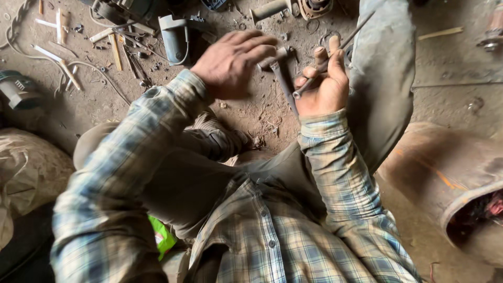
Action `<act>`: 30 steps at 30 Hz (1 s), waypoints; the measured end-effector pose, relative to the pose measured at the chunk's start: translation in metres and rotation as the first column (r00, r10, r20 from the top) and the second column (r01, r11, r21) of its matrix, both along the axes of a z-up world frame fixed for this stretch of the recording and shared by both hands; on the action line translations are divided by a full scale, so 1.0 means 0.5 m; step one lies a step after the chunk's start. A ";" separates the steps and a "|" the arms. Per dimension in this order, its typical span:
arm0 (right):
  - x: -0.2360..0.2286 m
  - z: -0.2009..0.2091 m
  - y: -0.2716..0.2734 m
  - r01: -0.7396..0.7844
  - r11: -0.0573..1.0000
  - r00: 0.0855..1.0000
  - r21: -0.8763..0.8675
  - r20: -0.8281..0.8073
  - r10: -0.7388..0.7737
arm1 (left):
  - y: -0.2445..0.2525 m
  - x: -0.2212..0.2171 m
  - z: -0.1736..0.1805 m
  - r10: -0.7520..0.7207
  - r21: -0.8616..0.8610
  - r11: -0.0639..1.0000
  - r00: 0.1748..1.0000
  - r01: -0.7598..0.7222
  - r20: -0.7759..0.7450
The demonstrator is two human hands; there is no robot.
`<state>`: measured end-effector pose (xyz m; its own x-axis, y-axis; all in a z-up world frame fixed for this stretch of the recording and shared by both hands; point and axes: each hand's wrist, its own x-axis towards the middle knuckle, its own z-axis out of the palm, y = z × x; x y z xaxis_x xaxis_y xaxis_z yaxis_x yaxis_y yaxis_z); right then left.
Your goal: The person is sitting on the floor in a workshop, using a hammer and a metal rod to strike and pry at a cylindrical motor component. They repeatedly hit the component and use the rod to manipulate the internal copper windings.
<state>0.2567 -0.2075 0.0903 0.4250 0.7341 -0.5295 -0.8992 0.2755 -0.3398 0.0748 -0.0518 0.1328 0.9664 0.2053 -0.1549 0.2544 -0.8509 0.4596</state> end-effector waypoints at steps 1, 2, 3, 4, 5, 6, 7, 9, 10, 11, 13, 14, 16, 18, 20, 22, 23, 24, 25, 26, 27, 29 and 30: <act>-0.005 0.005 -0.003 -0.012 1.000 1.000 -0.011 0.027 0.012 | 0.015 -0.005 -0.036 -0.014 0.111 0.993 0.984 0.034 -0.175; -0.010 0.014 -0.006 -0.024 0.999 0.998 -0.022 0.057 0.025 | 0.021 -0.012 -0.076 -0.007 0.214 0.973 0.940 0.085 -0.342; -0.021 0.023 -0.008 -0.036 0.999 0.995 -0.033 0.087 0.039 | 0.012 -0.036 -0.113 -0.068 0.308 0.920 0.874 0.242 -0.482; -0.033 0.033 -0.005 -0.063 0.997 0.992 -0.053 0.103 0.068 | 0.012 -0.054 -0.152 -0.103 0.373 0.836 0.782 0.403 -0.614; -0.046 0.042 -0.001 -0.090 0.993 0.988 -0.073 0.117 0.099 | 0.007 -0.072 -0.191 -0.132 0.290 0.805 0.632 0.518 -0.763; -0.059 0.048 0.002 -0.111 0.989 0.984 -0.097 0.130 0.123 | -0.002 -0.093 -0.229 -0.156 0.182 0.765 0.452 0.617 -0.878; -0.068 0.054 0.005 -0.146 0.984 0.982 -0.102 0.102 0.157 | -0.002 -0.107 -0.269 -0.160 0.169 0.807 0.486 0.565 -0.859; -0.082 0.062 0.006 -0.219 0.969 0.973 -0.117 0.047 0.225 | -0.015 -0.135 -0.342 -0.167 0.127 0.883 0.556 0.452 -0.814; -0.089 0.065 0.005 -0.238 0.962 0.970 -0.136 0.025 0.244 | -0.021 -0.148 -0.374 -0.172 0.158 0.873 0.596 0.461 -0.784; -0.094 0.070 0.003 -0.258 0.954 0.965 -0.155 0.002 0.261 | -0.023 -0.158 -0.403 -0.178 0.189 0.864 0.634 0.467 -0.752; -0.099 0.076 0.010 -0.296 0.944 0.954 -0.147 0.011 0.301 | -0.013 -0.170 -0.443 -0.214 0.187 0.837 0.622 0.514 -0.753; -0.100 0.079 0.012 -0.309 0.942 0.948 -0.131 0.041 0.316 | -0.007 -0.172 -0.457 -0.253 0.142 0.817 0.568 0.559 -0.783; -0.104 0.078 0.016 -0.343 0.932 0.929 -0.115 0.104 0.355 | 0.001 -0.181 -0.474 -0.105 0.138 0.937 0.637 0.320 -0.764; -0.111 0.066 0.012 -0.397 0.910 0.896 -0.116 0.165 0.412 | -0.010 -0.201 -0.480 0.334 0.148 0.935 0.661 -0.322 -0.672; -0.114 0.047 0.010 -0.467 0.869 0.842 -0.166 0.219 0.494 | -0.042 -0.218 -0.475 0.604 0.175 0.749 0.551 -0.639 -0.575; -0.119 0.018 0.011 -0.538 0.804 0.734 -0.253 0.328 0.595 | -0.073 -0.226 -0.478 0.779 0.198 0.539 0.395 -0.819 -0.487; -0.126 -0.003 0.012 -0.567 0.758 0.644 -0.323 0.400 0.652 | -0.096 -0.227 -0.485 0.828 0.215 0.457 0.325 -0.863 -0.456; -0.126 -0.025 0.016 -0.580 0.712 0.537 -0.396 0.471 0.699 | -0.110 -0.221 -0.497 0.873 0.223 0.369 0.254 -0.902 -0.417; -0.129 -0.045 0.018 -0.521 0.657 0.271 -0.544 0.625 0.732 | -0.121 -0.221 -0.508 0.911 0.202 0.309 0.228 -0.929 -0.343; -0.129 -0.061 0.012 -0.411 0.616 -0.031 -0.672 0.686 0.727 | -0.142 -0.216 -0.520 0.939 0.170 0.253 0.200 -0.952 -0.278; -0.130 -0.076 0.006 -0.268 0.598 -0.335 -0.756 0.655 0.678 | -0.157 -0.214 -0.529 0.963 0.137 0.197 0.166 -0.971 -0.213; -0.132 -0.094 -0.005 -0.189 0.326 -0.551 -0.926 0.375 0.746 | -0.166 -0.213 -0.541 0.938 0.162 0.204 0.146 -0.965 -0.313; -0.133 -0.099 -0.003 -0.119 0.194 -0.634 -0.974 0.225 0.740 | -0.154 -0.214 -0.541 0.924 0.176 0.218 0.145 -0.960 -0.354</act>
